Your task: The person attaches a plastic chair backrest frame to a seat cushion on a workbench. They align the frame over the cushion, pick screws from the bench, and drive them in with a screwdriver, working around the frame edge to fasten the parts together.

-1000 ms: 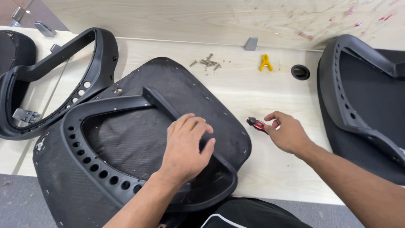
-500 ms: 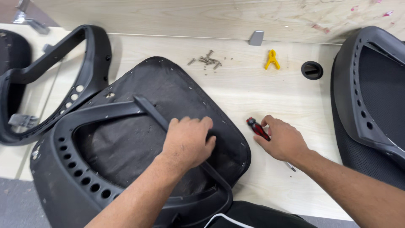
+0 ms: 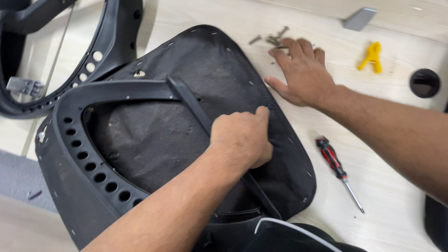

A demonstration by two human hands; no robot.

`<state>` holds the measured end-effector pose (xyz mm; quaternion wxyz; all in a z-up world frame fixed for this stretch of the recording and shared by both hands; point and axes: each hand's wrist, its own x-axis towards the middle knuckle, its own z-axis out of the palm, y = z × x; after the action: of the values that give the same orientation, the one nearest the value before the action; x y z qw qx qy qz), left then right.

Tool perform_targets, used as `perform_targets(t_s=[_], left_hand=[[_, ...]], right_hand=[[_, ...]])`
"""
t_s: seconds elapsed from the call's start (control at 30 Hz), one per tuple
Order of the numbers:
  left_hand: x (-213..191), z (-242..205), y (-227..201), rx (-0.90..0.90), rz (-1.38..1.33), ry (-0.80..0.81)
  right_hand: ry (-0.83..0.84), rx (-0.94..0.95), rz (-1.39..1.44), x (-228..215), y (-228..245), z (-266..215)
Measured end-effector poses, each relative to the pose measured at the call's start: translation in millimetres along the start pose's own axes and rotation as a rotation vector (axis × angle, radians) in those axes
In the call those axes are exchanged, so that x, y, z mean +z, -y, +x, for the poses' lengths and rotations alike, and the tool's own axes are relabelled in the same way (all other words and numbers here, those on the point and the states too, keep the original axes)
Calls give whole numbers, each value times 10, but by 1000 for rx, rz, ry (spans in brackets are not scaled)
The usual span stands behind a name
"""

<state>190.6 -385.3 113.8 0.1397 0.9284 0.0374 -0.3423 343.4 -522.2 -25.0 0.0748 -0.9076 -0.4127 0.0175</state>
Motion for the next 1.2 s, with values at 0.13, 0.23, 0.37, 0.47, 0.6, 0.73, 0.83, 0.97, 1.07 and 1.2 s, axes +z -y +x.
perform_targets(t_s=[0.13,0.23,0.37,0.47,0.6,0.73,0.83,0.97,1.07,1.2], left_hand=[[-58,120,7,19,-22,43],[-69,158,42,37,-87,28],[-80,169,41,60,-69,53],[-77,193,22,56,-46,87],[-28,220,12,67,-47,-1],[41,257,-1,82,-33,-106],[83,272,-10,90,-10,-146],[102,265,-32,68,30,-103],[120,256,-48,89,77,-140],[132,266,-50,86,95,-135]], right_hand=[[-42,-103,-126,179,7,486],[-19,-122,-187,287,-45,735],[-88,-145,-201,378,-197,694],[-86,-71,-135,416,-352,642],[-141,70,-62,485,-409,445],[-145,175,64,512,-346,66],[-134,195,86,466,-285,-161],[-137,210,80,388,-205,-456],[-81,272,66,374,-232,-597],[-251,276,79,425,-428,-606]])
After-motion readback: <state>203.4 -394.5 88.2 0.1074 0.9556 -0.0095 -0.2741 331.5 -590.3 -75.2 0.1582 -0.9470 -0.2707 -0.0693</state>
